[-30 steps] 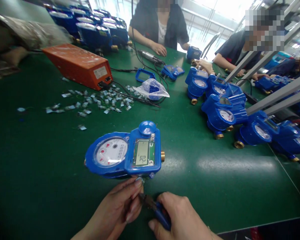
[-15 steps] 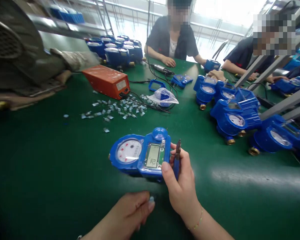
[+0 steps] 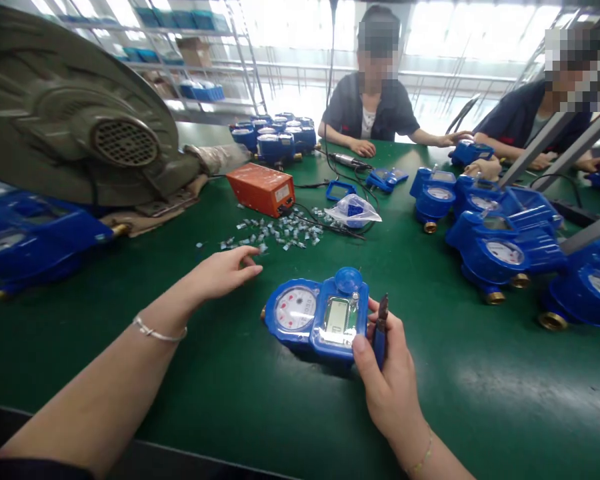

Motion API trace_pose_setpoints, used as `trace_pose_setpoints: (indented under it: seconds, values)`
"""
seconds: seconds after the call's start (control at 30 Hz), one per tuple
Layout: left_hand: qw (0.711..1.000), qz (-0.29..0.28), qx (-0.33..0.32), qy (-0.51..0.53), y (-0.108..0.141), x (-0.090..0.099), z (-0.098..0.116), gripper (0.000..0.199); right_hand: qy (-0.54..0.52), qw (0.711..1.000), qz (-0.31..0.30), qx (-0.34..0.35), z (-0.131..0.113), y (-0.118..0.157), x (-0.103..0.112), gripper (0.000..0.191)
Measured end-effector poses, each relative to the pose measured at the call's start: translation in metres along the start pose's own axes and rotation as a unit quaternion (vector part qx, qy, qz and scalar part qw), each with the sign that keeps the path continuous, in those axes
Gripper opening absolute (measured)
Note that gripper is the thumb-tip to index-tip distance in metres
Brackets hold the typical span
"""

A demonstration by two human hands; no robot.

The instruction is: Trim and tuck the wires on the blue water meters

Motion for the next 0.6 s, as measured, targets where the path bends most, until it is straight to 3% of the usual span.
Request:
trace_pose_setpoints:
  seconds: [0.1,0.2,0.27,0.37,0.47,0.6]
  values:
    - [0.999,0.030,-0.014,-0.032,0.001,0.000,0.018,0.036,-0.020,1.000,-0.007,0.001,0.002,0.001,-0.002,0.042]
    - [0.993,0.099,-0.064,0.013,0.046,-0.009,0.045,0.034,-0.056,0.998,-0.019,-0.006,0.004,0.001,-0.007,0.045]
    - [0.979,0.138,-0.105,0.108,0.084,-0.026,0.062,0.036,-0.086,0.996,-0.014,-0.006,0.002,-0.001,-0.009,0.045]
    - [0.970,0.162,-0.138,0.115,0.121,-0.065,0.081,0.054,-0.124,0.992,-0.006,0.008,-0.005,-0.007,-0.010,0.044]
    - [0.967,0.172,-0.162,0.091,0.122,-0.094,0.091,0.058,-0.153,0.988,-0.012,0.026,-0.012,-0.006,-0.010,0.042]
    - [0.952,0.156,-0.215,0.155,0.091,-0.091,0.087,0.042,-0.154,0.988,0.008,0.031,-0.008,0.017,-0.008,0.040]
Point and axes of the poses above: each hand's wrist, its own y-axis away from the middle knuckle, its own x-axis out of the back of the hand, z = x × y, the point moved 7 cm from there along -y, towards the middle knuckle, and after that the axes turned 14 degrees about y, right-handed, at the moved point
